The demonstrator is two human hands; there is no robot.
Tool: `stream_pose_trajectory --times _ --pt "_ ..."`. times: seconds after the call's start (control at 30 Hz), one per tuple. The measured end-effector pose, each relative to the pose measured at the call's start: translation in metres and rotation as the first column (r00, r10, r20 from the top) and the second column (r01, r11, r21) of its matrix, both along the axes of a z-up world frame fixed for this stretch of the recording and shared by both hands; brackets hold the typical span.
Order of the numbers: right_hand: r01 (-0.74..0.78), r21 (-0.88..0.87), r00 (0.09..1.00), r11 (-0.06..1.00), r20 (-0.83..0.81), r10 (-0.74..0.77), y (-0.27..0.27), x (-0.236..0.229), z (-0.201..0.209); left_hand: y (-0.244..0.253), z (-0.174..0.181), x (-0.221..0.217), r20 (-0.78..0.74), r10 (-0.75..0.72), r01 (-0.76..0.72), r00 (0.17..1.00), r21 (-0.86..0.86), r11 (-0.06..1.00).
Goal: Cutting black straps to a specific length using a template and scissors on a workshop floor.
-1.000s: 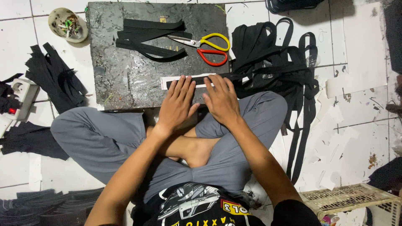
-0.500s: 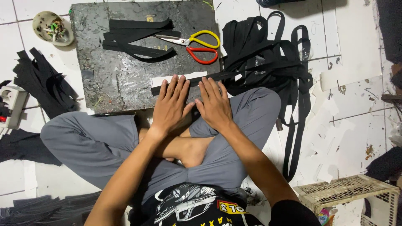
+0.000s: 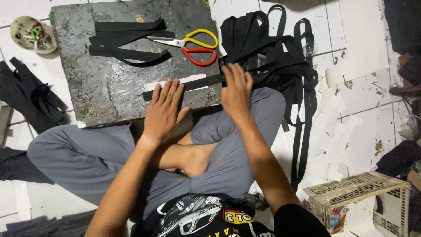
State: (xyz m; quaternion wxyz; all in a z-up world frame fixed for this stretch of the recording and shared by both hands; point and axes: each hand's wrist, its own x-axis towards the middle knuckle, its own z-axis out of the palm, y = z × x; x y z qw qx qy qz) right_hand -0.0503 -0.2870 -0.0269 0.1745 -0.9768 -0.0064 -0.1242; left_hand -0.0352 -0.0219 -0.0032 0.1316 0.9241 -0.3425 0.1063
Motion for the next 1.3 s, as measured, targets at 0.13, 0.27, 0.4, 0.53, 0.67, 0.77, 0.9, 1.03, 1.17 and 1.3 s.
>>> stream_pose_trajectory --times 0.13,0.27,0.4,0.53,0.67,0.77,0.9,1.03,1.17,1.3 --pt "0.070 -0.096 0.991 0.993 -0.109 -0.080 -0.034 0.006 -0.027 0.009 0.005 0.002 -0.017 0.001 -0.001 1.000 -0.015 1.000" --pt "-0.004 -0.086 0.983 0.996 0.181 0.019 -0.008 0.008 0.008 0.007 0.016 0.007 -0.095 0.059 -0.067 0.994 -0.079 0.995" --pt "-0.089 -0.060 0.866 0.994 0.488 0.107 0.040 0.012 0.013 -0.012 0.032 0.011 -0.084 0.034 -0.052 0.996 -0.214 0.975" --pt "-0.106 -0.052 0.844 0.993 0.524 0.118 0.072 0.009 0.029 -0.028 0.043 0.023 -0.136 -0.049 -0.009 0.990 -0.395 0.919" --pt "-0.102 -0.043 0.753 0.994 0.650 0.105 0.087 0.010 0.047 -0.023 0.035 0.031 -0.217 -0.130 0.009 0.967 -0.482 0.876" --pt "-0.072 -0.058 0.744 0.996 0.662 0.093 0.085 0.012 0.040 -0.007 0.033 0.035 -0.271 -0.146 -0.012 0.952 -0.506 0.863" --pt "-0.027 -0.086 0.767 0.996 0.637 0.076 0.074 0.013 0.035 0.027 0.022 0.045 -0.231 -0.097 -0.009 0.968 -0.420 0.908" --pt "-0.012 -0.030 0.820 0.999 0.571 0.027 0.052 0.019 0.007 0.050 0.041 0.046 -0.250 -0.062 -0.040 0.966 -0.386 0.922" --pt "-0.003 -0.143 0.826 0.990 0.558 0.083 0.015 0.023 0.019 0.065 0.046 0.043 -0.254 -0.002 -0.093 0.967 -0.361 0.928" --pt "-0.015 -0.243 0.840 0.970 0.523 0.144 -0.014 0.020 0.040 0.062 0.048 0.044 -0.118 0.091 -0.115 0.989 -0.220 0.969"
